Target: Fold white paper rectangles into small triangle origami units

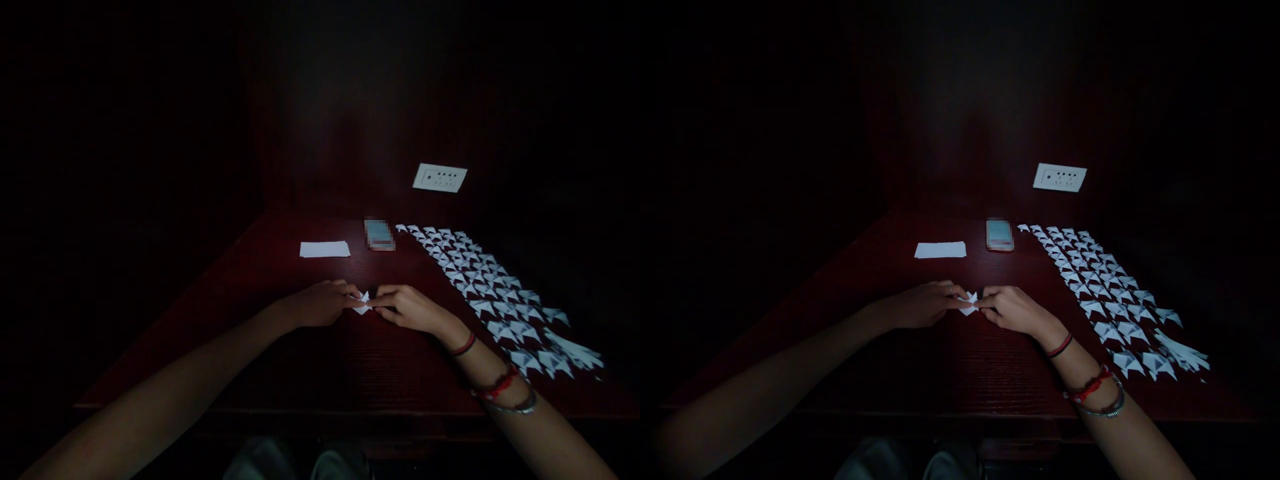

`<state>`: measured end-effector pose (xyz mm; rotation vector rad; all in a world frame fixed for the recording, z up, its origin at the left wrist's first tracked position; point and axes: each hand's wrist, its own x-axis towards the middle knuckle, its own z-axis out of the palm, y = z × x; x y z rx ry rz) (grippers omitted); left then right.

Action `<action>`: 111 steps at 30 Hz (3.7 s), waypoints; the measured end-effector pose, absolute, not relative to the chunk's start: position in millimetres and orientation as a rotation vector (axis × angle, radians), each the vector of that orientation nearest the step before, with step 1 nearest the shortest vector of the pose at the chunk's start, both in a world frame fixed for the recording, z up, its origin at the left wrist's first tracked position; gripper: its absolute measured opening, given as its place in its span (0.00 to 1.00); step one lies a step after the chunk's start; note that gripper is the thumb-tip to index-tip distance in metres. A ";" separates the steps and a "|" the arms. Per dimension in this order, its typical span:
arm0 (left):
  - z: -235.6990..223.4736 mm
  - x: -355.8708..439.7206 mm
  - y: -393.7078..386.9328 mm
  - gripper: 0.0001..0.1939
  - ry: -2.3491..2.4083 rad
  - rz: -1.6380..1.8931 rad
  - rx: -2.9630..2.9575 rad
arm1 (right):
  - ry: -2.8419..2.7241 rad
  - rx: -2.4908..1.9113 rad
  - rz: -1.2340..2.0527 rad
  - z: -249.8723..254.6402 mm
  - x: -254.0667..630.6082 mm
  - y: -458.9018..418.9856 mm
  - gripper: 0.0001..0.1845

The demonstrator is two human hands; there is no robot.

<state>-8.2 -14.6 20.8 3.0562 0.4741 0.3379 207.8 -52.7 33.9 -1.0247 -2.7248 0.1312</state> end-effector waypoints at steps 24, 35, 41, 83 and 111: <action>19.5 -4.3 -19.9 0.20 0.522 0.405 3.089 | -2.742 -1.111 0.011 34.7 212.0 -51.8 0.16; 31.5 -9.2 -21.7 0.18 0.393 0.399 3.068 | -2.735 -1.195 -0.089 32.6 216.1 -49.6 0.16; 25.7 -10.5 -15.1 0.15 0.468 0.457 3.107 | -2.648 -1.159 -0.050 36.9 212.3 -53.5 0.15; 22.9 -10.9 -19.6 0.20 0.378 0.286 3.104 | -2.599 -0.926 0.345 30.7 214.9 -43.2 0.11; 22.1 -3.3 -17.0 0.19 0.452 0.352 3.038 | -2.310 -1.272 0.448 20.6 209.5 -37.3 0.07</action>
